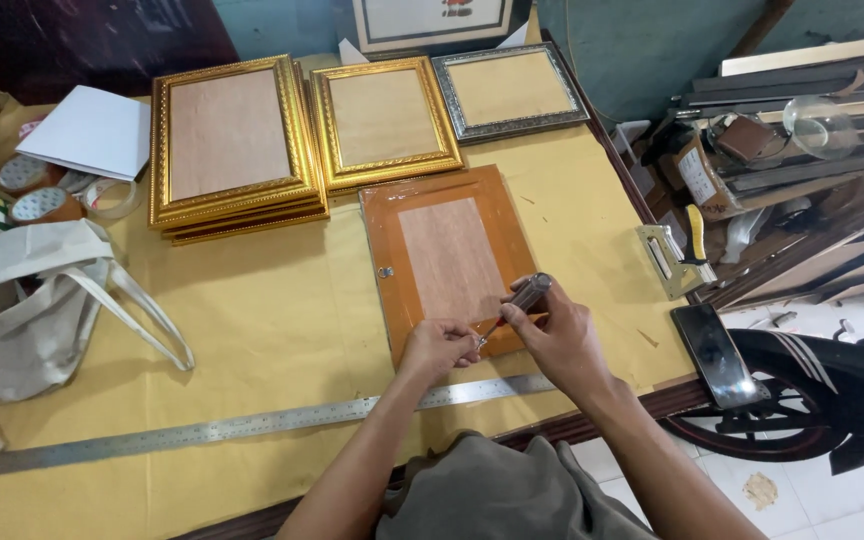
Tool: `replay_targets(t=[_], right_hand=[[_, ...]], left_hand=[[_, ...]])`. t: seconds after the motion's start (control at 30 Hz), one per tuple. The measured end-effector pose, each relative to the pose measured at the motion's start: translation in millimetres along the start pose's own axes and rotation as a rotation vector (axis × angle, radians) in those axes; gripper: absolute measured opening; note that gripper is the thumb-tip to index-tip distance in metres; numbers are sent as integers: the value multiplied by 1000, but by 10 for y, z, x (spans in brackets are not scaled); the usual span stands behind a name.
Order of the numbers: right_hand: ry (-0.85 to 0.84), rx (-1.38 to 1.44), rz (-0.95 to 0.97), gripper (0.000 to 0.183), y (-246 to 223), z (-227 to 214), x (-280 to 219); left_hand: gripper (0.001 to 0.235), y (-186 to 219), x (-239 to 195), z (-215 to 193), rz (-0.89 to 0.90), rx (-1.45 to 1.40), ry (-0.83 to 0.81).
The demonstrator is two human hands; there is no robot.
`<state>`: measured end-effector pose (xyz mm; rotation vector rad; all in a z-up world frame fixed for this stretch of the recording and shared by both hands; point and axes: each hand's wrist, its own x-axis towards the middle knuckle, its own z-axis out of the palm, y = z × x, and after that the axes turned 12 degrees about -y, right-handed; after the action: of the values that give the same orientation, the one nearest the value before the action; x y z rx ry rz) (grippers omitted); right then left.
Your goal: The person assembles a picture frame by securing a metal fastener to the back of a wooden frame using a screwdriver. They measure and mark the frame with a ruler, then drive the screw into the fastener to attach it.
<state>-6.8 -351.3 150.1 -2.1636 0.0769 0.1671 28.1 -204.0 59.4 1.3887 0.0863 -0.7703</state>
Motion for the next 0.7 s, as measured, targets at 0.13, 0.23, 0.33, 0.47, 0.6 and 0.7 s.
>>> replay_targets(t=[0.13,0.23,0.33,0.47,0.6,0.7], right_hand=[[-12,-28,-5,24,6,28,3],[-6,-39,-124,24,1,22,21],[5,-93,-185,26,-22,22,39],[-11,-87,-209,26,-45,24,32],[-3,-100,-218,25,-42,33,35],[-9,-73,-198,25,-62,33,21]], left_hand=[[18,58,-52,5,-3,33,-11],[18,-53,48,-12,-3,48,-17],[17,-53,51,-5,1,58,-7],[15,-57,38,12,5,103,18],[12,33,-45,29,34,184,19],[11,2,-21,30,39,211,21]])
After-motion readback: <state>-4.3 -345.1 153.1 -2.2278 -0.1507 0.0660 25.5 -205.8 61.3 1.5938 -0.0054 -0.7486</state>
